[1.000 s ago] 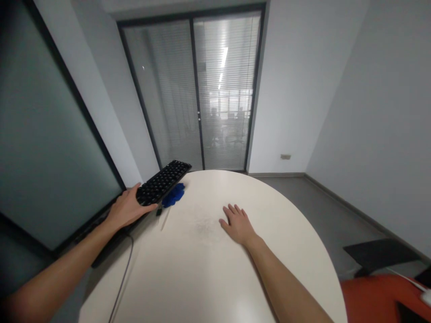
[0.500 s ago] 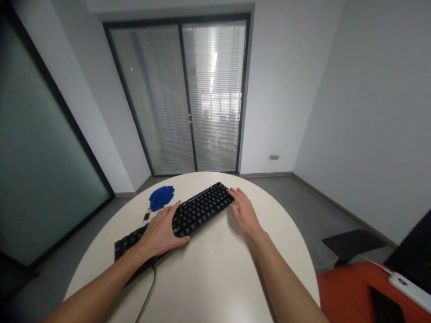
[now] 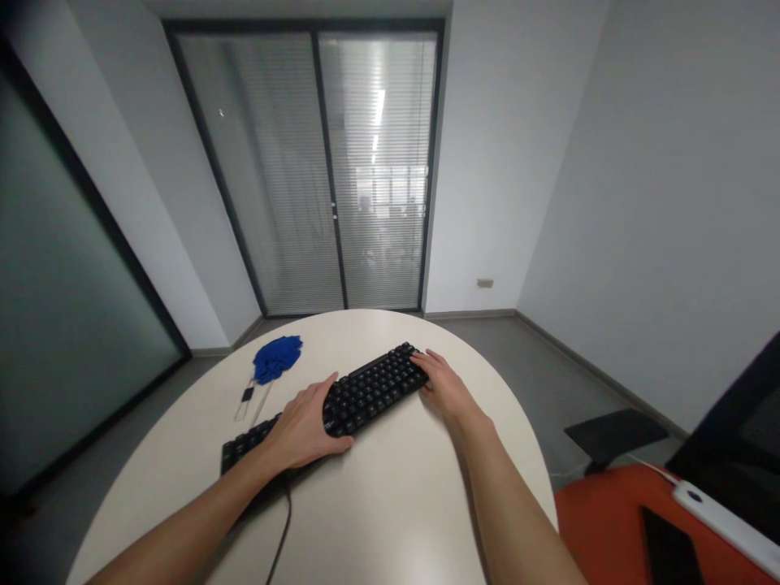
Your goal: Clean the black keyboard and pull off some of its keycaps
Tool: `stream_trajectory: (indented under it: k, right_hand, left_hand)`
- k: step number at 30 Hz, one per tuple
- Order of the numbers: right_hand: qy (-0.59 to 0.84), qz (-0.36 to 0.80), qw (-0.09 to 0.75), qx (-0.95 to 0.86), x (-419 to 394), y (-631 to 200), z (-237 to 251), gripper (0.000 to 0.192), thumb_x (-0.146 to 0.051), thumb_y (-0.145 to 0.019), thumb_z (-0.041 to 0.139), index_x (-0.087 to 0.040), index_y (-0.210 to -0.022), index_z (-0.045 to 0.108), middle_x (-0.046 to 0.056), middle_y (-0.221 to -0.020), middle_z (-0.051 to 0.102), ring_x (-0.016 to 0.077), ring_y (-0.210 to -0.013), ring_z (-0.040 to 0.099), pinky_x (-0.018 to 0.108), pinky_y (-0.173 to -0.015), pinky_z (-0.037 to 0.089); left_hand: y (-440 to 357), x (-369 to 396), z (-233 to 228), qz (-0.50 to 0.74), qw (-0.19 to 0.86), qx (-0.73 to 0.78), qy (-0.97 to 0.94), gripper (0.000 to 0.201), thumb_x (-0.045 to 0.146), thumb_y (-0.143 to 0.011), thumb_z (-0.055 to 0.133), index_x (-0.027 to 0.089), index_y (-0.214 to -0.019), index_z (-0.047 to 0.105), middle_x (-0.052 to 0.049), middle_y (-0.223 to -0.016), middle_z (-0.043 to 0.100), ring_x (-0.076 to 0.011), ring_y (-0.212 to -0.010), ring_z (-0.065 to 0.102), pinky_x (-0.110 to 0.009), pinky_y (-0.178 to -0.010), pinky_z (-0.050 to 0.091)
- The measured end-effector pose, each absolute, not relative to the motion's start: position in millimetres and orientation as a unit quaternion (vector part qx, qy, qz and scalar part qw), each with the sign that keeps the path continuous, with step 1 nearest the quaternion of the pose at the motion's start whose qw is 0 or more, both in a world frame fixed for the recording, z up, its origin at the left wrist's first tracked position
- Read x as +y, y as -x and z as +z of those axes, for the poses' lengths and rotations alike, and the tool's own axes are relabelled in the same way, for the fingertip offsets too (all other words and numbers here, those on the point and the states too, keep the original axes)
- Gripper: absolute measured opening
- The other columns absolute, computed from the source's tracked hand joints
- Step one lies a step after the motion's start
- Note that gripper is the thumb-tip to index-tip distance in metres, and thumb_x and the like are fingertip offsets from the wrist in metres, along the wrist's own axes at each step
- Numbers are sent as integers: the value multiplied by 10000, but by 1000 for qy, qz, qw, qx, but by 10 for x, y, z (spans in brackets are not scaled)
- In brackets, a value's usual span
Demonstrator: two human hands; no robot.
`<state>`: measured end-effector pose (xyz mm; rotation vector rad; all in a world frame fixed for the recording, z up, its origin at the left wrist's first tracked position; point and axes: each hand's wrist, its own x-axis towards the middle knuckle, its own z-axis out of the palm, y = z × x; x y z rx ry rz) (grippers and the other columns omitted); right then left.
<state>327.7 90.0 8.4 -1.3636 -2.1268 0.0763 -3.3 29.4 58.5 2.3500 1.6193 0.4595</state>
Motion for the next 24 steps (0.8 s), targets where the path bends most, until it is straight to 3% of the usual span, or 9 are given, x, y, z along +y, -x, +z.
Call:
stream_trajectory:
  k: [10,24]
  right_hand:
    - [497,-19,297,-815,816,-3252,284,574,-141,-801,546,-213,-1368,592,67,-1417,579,274,-1364,425,475,-1166,338]
    - [541,-13,246,-804,784,-3231,293,581,-135,-700,562,-218,-1266,660,53,-1366,624,294,-1325,473,478,-1155,312]
  left_hand:
    - [-15,367,643,148,166,555,-802,1167,636,-592,748,206,-1556,250,-172,-1497,448,-400,-1331,463,-480,-1075,396]
    - [-36,408,559,129,208,549,-799,1151,679,-618,730,174,-1550,283,-183,-1493,465,-402,-1331,482,-481,-1072,416]
